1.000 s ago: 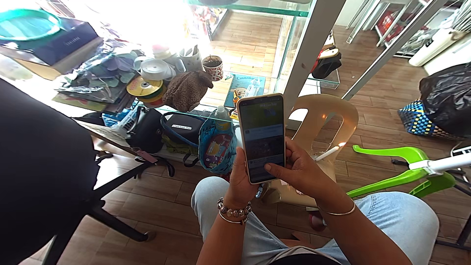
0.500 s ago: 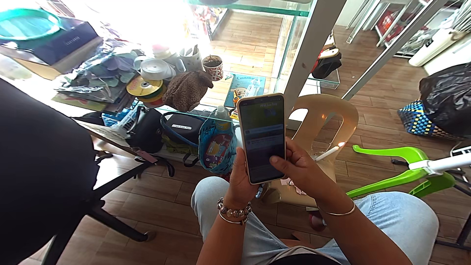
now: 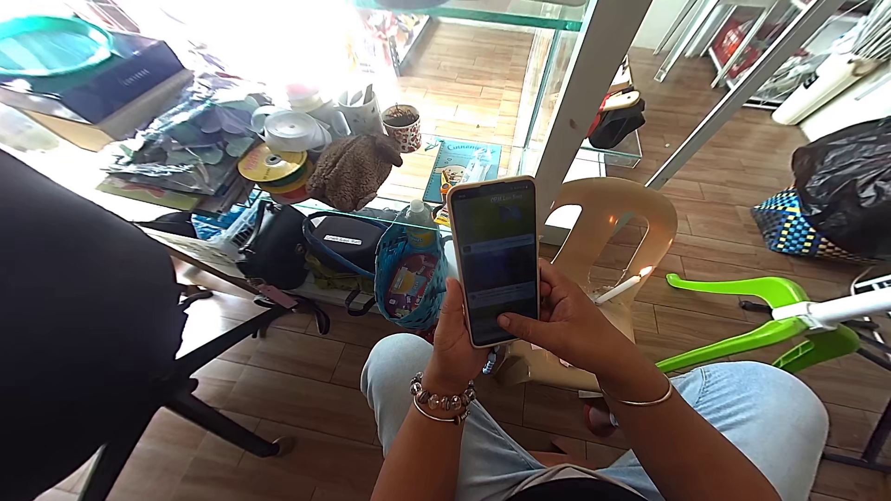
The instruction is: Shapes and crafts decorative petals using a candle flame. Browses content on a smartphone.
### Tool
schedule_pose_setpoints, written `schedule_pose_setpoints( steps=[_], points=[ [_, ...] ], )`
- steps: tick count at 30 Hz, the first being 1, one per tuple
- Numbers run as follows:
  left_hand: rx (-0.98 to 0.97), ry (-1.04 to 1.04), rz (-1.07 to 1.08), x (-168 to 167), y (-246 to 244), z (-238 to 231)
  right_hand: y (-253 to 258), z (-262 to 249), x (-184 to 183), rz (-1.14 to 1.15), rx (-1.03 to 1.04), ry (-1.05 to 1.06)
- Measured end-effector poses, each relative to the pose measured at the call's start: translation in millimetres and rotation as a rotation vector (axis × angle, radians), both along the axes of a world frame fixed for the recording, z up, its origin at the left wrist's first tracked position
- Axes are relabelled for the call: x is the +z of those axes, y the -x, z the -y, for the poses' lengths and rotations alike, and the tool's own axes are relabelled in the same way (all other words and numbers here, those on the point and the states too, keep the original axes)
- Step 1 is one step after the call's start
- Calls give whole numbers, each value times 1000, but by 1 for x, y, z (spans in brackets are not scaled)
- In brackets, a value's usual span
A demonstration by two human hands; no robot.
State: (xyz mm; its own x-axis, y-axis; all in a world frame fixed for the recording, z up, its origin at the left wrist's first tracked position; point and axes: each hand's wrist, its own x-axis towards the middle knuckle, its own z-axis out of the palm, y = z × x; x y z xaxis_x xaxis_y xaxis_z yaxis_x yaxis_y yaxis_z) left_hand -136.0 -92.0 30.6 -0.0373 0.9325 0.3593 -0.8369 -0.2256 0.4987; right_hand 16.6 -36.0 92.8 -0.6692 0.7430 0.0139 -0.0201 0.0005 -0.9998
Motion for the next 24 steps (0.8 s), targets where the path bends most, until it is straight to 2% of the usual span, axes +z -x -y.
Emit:
schedule_pose_setpoints(
  steps=[10,24],
  points=[
    [-27,-34,6,0,1,-1,-2,-3,1,18,29,-72],
    [8,-5,2,1,1,-1,1,-1,0,-3,8,-13]
  ],
)
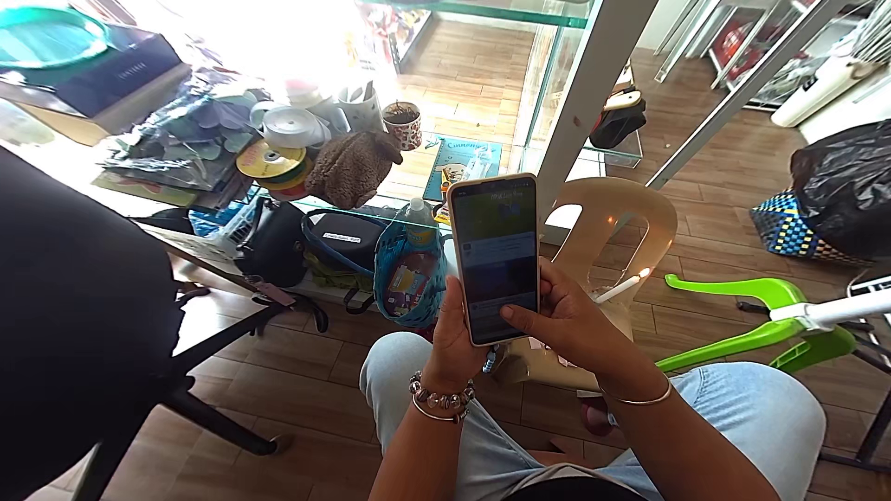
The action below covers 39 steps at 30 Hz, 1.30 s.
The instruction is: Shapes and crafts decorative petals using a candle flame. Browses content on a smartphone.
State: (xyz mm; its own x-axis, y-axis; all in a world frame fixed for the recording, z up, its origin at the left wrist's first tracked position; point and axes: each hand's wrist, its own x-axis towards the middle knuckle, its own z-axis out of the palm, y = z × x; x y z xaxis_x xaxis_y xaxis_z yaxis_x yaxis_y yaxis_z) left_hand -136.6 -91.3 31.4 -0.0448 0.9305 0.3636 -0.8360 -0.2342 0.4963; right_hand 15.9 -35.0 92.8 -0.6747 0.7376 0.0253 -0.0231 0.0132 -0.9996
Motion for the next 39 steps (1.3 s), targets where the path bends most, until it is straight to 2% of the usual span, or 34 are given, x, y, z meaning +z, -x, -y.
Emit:
schedule_pose_setpoints(
  steps=[39],
  points=[
    [-22,3,5,-1,1,1,1,1,-1,-10,-4,-3]
  ],
)
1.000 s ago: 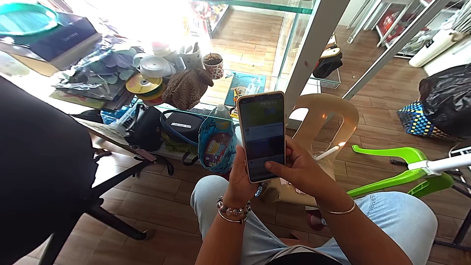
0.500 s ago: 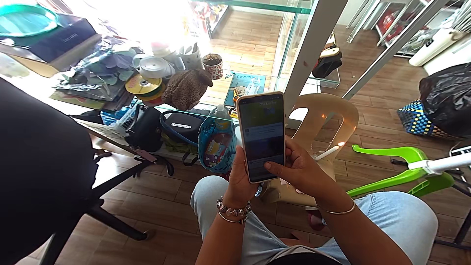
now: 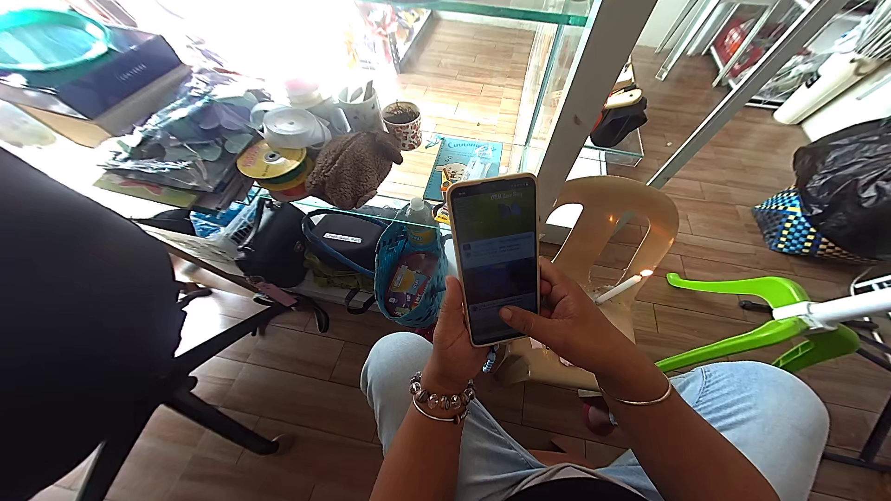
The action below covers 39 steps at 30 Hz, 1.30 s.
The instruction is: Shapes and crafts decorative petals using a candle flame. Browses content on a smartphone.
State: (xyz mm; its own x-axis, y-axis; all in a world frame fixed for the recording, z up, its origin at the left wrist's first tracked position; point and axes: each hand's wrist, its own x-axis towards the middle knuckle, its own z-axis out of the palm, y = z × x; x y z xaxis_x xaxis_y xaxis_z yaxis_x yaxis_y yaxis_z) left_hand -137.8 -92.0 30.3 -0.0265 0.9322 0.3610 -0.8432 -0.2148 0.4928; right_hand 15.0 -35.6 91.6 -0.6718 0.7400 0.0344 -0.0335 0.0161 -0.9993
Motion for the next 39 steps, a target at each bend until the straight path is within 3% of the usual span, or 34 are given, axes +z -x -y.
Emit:
schedule_pose_setpoints(
  steps=[39],
  points=[
    [22,14,-9,1,0,1,0,0,1,11,0,7]
  ],
)
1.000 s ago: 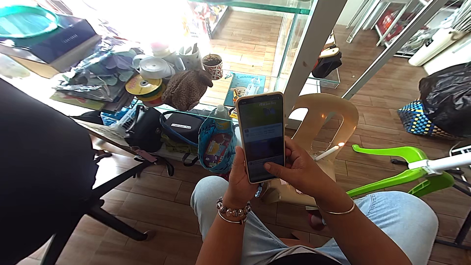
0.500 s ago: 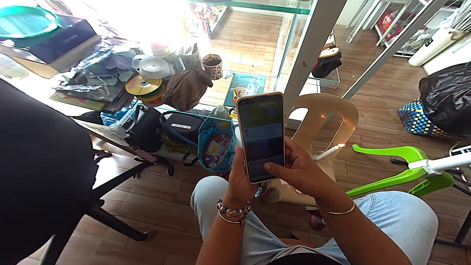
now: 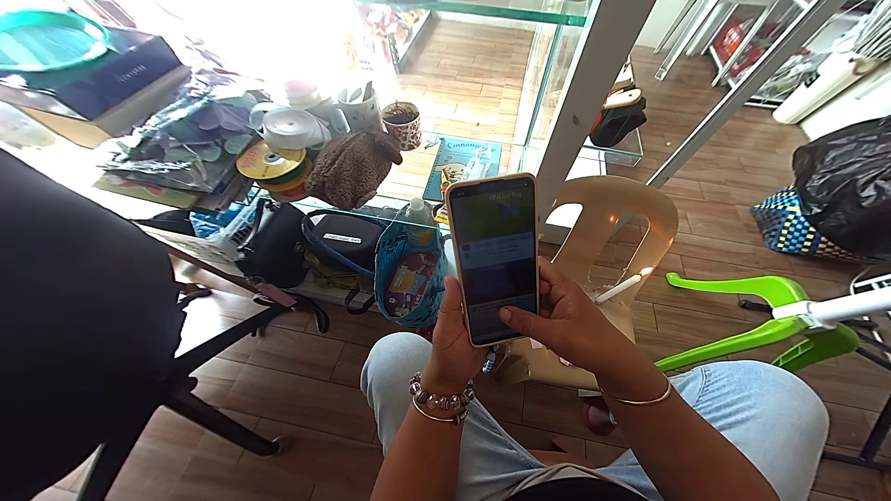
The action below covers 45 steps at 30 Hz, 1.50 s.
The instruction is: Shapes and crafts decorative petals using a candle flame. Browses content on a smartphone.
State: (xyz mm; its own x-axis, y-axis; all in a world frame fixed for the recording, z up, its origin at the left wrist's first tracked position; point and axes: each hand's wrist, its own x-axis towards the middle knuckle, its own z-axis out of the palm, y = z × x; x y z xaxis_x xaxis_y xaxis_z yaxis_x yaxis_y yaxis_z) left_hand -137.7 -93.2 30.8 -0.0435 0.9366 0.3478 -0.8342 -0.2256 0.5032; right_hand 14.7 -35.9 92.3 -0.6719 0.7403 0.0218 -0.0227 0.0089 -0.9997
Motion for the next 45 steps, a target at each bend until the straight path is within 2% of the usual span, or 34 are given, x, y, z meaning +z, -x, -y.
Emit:
schedule_pose_setpoints(
  steps=[45],
  points=[
    [-12,-8,7,0,1,-1,0,-2,0,33,-5,-37]
  ],
)
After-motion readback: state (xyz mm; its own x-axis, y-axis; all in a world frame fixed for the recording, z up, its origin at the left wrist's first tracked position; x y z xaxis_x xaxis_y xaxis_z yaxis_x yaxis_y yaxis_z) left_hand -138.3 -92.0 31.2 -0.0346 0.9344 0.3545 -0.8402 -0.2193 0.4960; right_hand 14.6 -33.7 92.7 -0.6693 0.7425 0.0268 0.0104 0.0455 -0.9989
